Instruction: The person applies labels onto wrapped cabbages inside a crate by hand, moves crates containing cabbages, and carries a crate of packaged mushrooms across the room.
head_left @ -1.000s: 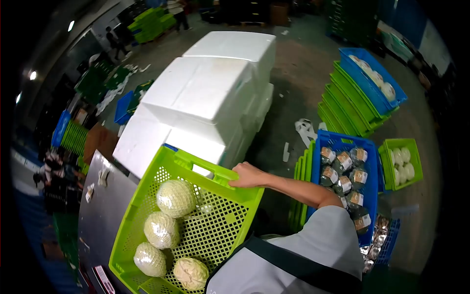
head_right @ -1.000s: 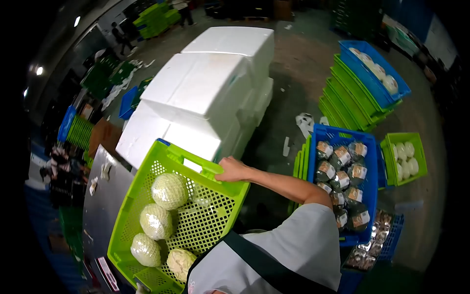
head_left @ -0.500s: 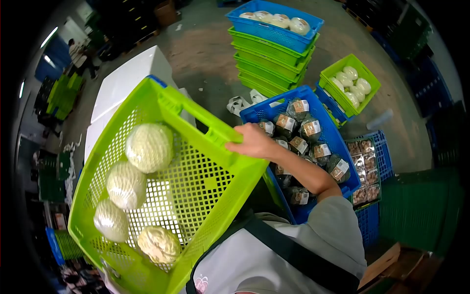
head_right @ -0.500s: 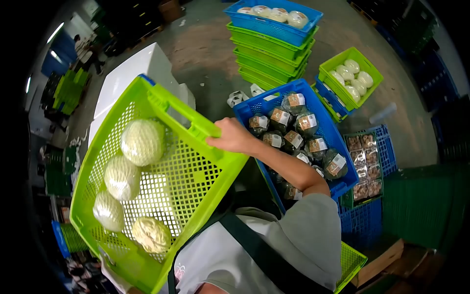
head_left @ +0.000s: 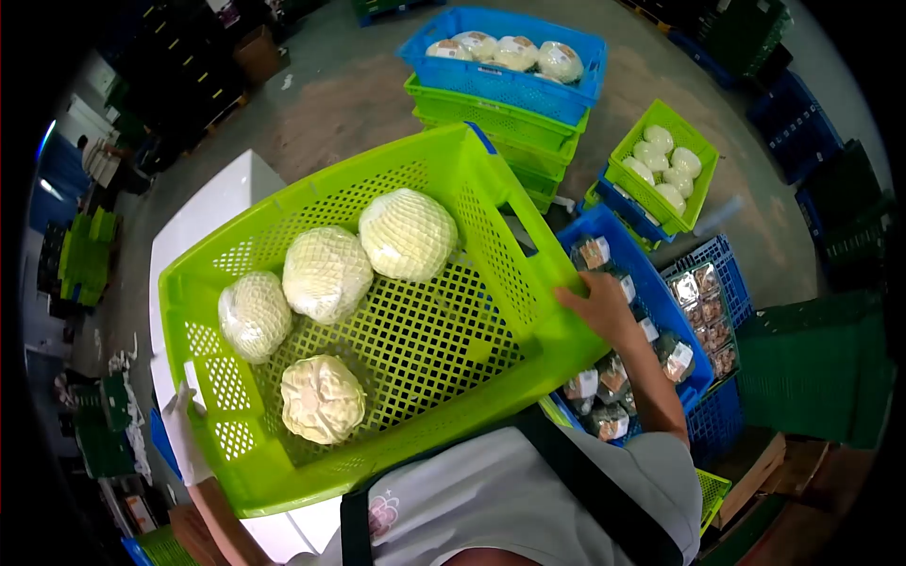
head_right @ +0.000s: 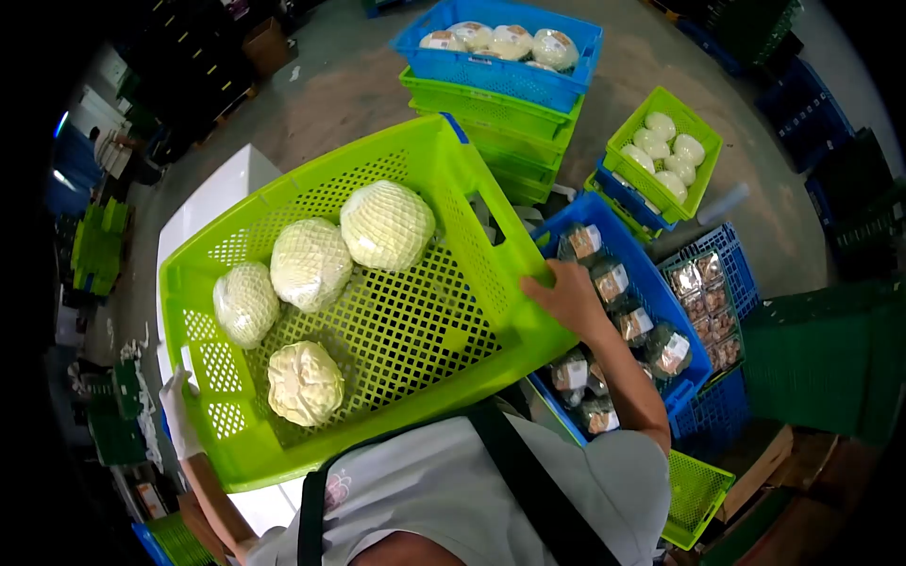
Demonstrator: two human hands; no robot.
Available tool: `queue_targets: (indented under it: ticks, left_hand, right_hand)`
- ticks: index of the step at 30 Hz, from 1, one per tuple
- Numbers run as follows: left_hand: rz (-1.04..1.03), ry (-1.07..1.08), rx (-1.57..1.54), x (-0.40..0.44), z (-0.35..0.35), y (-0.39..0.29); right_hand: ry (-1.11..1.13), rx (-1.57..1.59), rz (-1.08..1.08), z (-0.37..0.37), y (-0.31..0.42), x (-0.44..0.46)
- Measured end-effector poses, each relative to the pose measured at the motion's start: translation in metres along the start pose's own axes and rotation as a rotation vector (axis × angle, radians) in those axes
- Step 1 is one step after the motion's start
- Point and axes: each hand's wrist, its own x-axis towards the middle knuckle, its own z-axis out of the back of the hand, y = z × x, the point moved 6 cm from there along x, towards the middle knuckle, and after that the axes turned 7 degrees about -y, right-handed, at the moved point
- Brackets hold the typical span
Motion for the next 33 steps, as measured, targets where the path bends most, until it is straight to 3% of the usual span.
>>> queue_targets:
  ticks: [2, 4, 8, 11, 16, 18, 20, 25, 29, 31, 33]
  left_hand:
    - [-0.062, 0.068, 0.015, 0.128, 0.026, -0.029]
    - [-0.07, 0.064, 0.04, 0.172, 0.037, -0.016]
    - [-0.087, 0.044, 0.07, 0.194, 0.037, 0.014]
    - [-0.054, 0.014, 0.098, 0.142, 0.027, -0.023]
    - [-0.138, 0.1, 0.146, 0.004, -0.139, -0.099]
    - [-0.122, 0.06, 0.105, 0.017, -0.209, -0.101]
    - [-0.103, 0.095, 0.114, 0.063, -0.258, -0.099]
    - [0.005, -0.013, -0.05, 0.145, -0.281, -0.135]
    - [0.037, -0.091, -0.024, 0.239, -0.262, -0.127]
    - [-0.009, -0.078, 0.026, 0.281, -0.264, -0.167]
    - [-0.056, -0.038, 0.058, 0.389, -0.191, -0.12]
  right_hand:
    - [-0.029, 0.015, -0.1, -0.055, 0.079, 0.009]
    - [-0.043, -0.017, -0.172, -0.102, 0.092, 0.021]
    - [-0.061, -0.05, -0.154, -0.132, 0.089, 0.015]
    - [-0.085, 0.047, -0.077, -0.092, 0.078, 0.016]
    - [-0.076, 0.097, -0.063, 0.063, -0.063, 0.087]
    - [-0.072, 0.08, -0.094, 0.067, -0.11, 0.152]
    - [-0.052, 0.106, -0.117, 0.044, -0.113, 0.205]
    - [-0.038, 0.025, -0.03, 0.013, -0.058, 0.314]
    - [-0.009, 0.088, 0.031, -0.018, -0.006, 0.388]
    - [-0.026, 0.02, 0.042, -0.044, 0.054, 0.428]
    - [-0.104, -0.077, 0.122, -0.121, 0.142, 0.422]
